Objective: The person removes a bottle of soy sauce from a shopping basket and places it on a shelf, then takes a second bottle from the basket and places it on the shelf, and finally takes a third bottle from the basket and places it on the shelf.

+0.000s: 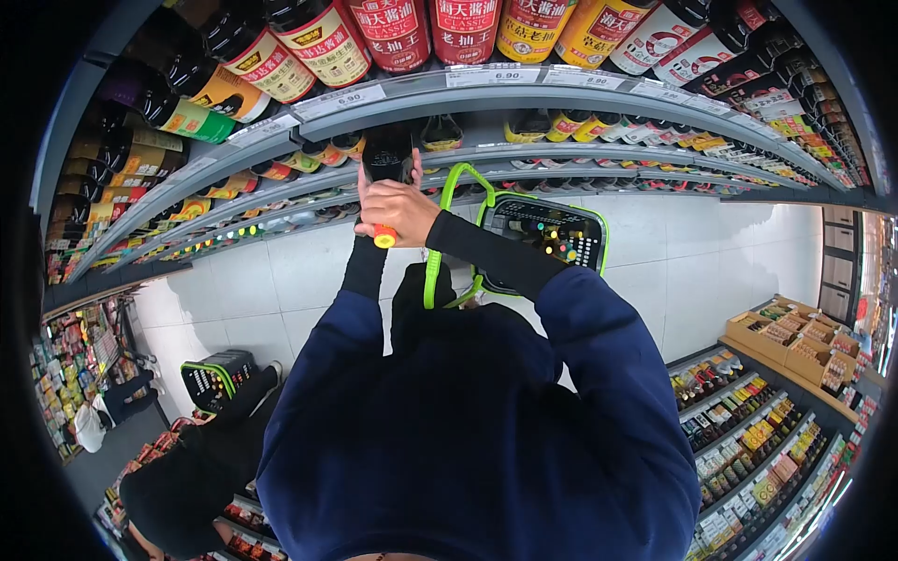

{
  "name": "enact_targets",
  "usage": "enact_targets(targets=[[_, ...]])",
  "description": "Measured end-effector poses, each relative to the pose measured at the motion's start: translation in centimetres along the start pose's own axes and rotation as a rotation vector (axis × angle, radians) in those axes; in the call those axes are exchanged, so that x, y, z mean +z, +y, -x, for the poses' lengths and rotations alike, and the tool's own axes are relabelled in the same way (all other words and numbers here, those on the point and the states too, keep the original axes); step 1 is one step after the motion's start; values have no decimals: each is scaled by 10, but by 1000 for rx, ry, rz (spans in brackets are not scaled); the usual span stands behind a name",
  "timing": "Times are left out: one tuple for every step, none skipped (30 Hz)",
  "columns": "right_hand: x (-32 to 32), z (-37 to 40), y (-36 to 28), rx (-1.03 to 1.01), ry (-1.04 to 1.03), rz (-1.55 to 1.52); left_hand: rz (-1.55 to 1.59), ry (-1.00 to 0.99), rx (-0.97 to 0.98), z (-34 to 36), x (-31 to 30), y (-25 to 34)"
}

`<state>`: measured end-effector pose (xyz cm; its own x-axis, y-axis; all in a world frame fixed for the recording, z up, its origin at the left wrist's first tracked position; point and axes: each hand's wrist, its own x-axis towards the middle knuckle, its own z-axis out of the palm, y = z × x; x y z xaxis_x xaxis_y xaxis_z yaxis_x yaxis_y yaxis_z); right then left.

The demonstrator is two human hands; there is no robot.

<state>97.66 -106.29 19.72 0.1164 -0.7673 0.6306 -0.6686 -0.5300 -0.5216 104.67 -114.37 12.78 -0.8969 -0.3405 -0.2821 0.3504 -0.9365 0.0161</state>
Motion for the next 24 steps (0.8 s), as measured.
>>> enact_targets(targets=[[-2,-2,4,22,-23,4,-11,8,-6,-5,-3,2],[-2,-4,8,26,-9,15,-29,11,-23,-9,-8,5],[-1,-5,14,29,5,26,-40,3,-53,-14,-13,10],[-1,-6,19,31,19,38,-60,4,-70,-19,-18,15],[-2,-8,23,50,11,37,-84,3,-87,-24,-24,19],[-3,-9,26,58,17,33,-111,9,-102,-28,-27,22],[-4,-11,29,66,22,26,-135,15,-115,-31,-31,25],[-4,-13,33,71,28,18,-158,24,-129,-34,-34,27],[-4,-14,39,84,26,-1,-184,28,-142,-35,-39,29],[-4,-15,44,100,-1,-13,-206,34,-154,-38,-42,32],[-3,-17,48,114,-26,-22,-230,38,-168,-41,-46,34],[-4,-19,52,133,-50,-31,-257,44,-180,-44,-50,36],[-4,-22,55,150,-76,-43,-279,42,-196,-46,-54,37],[-4,-24,59,196,-62,-51,-297,38,-212,-49,-60,39],[-3,-26,62,243,-49,-61,-318,31,-228,-52,-65,41],[-2,-27,66,290,-36,-71,-342,23,-240,-56,-70,43],[0,-29,73,365,14,-154,-373,39,-248,-59,-75,45],[-2,-32,74,440,1,-173,-410,58,-263,-59,-72,46],[-7,-36,74,513,-11,-192,-476,144,-254,-55,-54,43],[-9,-38,75,589,-24,-213,-468,123,-300,-58,-56,46],[-6,-37,83,601,3,-157,-457,105,-348,-59,-61,49],[-6,-40,87,660,-47,-135,-446,89,-395,-57,-61,50],[-4,-41,94,596,-6,-120,-456,139,-400,-55,-55,49],[-1,-42,103,532,37,-105,-544,171,-375,-53,-48,50]])
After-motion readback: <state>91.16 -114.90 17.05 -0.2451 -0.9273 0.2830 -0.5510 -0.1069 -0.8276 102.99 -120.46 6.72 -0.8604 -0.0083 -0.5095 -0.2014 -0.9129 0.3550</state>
